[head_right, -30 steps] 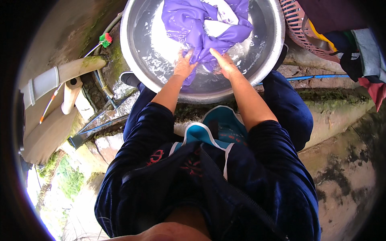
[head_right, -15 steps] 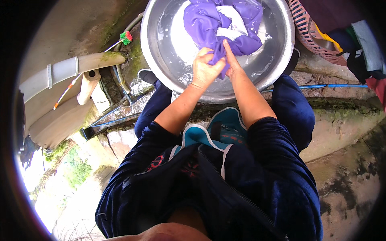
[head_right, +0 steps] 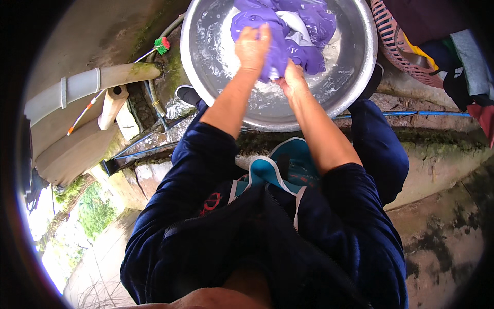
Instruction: The person washes a purple garment by hand in a metal basin filled with water. They repeatedly submerge, agitate, and wring the cloth, then lift and squeeze it to remove excess water.
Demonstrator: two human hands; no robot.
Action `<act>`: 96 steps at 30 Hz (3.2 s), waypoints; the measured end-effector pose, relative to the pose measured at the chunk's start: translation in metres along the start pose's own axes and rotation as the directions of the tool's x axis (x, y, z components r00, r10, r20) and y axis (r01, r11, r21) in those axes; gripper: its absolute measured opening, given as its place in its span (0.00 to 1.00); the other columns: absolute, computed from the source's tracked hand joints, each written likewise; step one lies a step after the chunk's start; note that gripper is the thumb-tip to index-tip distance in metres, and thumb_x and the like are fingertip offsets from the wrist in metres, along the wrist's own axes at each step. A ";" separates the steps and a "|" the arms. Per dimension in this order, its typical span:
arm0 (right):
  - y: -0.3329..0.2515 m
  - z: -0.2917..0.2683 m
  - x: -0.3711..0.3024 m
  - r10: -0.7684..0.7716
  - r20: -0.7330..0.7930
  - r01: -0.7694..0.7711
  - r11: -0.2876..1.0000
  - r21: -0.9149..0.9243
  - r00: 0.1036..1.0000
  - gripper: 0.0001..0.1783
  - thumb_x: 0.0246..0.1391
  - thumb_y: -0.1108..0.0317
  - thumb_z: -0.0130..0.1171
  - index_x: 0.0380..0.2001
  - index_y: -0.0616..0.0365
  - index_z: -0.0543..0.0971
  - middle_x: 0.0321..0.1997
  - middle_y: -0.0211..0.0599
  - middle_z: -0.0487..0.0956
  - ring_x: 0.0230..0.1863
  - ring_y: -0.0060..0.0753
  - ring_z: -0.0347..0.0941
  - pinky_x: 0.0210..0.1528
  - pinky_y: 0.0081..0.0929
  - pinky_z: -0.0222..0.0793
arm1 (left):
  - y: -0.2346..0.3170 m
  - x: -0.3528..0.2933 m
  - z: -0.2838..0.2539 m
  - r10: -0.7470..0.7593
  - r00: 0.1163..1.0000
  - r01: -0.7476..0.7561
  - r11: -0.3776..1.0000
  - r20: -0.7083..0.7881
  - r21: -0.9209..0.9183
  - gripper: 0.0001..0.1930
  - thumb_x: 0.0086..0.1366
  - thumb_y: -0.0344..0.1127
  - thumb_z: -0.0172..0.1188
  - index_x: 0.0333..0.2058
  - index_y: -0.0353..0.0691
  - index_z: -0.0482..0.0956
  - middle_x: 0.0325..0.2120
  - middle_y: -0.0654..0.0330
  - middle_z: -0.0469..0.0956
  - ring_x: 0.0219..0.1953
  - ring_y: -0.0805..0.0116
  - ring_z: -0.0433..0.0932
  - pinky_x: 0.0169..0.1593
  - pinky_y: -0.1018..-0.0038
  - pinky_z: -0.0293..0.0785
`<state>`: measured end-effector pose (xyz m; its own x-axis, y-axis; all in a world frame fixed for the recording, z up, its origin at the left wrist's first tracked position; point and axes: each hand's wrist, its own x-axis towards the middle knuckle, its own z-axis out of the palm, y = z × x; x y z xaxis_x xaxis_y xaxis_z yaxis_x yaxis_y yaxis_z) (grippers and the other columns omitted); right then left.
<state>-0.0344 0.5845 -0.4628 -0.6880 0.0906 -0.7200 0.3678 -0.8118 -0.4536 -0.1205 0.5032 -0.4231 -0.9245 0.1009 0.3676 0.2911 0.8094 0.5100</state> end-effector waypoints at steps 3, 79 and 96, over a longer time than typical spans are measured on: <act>-0.007 -0.002 -0.006 -0.074 0.041 0.079 0.988 -0.133 0.996 0.21 0.50 0.62 0.64 0.46 0.59 0.76 0.43 0.37 0.79 0.44 0.31 0.76 0.46 0.28 0.73 | -0.057 -0.012 0.003 -0.273 0.934 0.267 0.962 0.230 0.056 0.22 0.63 0.51 0.52 0.24 0.37 0.81 0.30 0.53 0.78 0.35 0.51 0.78 0.41 0.58 0.73; -0.309 0.113 -0.125 -0.285 0.311 0.396 0.321 -0.860 0.907 0.30 0.50 0.50 0.66 0.44 0.69 0.78 0.42 0.39 0.81 0.40 0.26 0.77 0.47 0.23 0.70 | -0.112 0.062 -0.093 -0.628 0.525 0.753 0.029 0.574 -0.657 0.29 0.66 0.50 0.48 0.56 0.32 0.69 0.51 0.46 0.74 0.51 0.56 0.76 0.53 0.62 0.72; -0.162 0.012 -0.015 -0.165 0.142 0.206 0.497 -0.843 0.976 0.51 0.51 0.48 0.64 0.67 0.62 0.50 0.57 0.57 0.69 0.52 0.47 0.72 0.45 0.36 0.76 | -0.111 -0.057 -0.016 -0.535 0.625 0.369 0.844 0.568 0.389 0.43 0.49 0.56 0.69 0.63 0.62 0.60 0.68 0.50 0.41 0.67 0.40 0.51 0.58 0.30 0.53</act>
<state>-0.0913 0.7079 -0.3717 -0.8208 0.1408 -0.5536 0.5683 0.1019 -0.8165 -0.0966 0.3986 -0.4881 -0.8738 -0.0412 -0.4846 -0.1908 0.9456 0.2635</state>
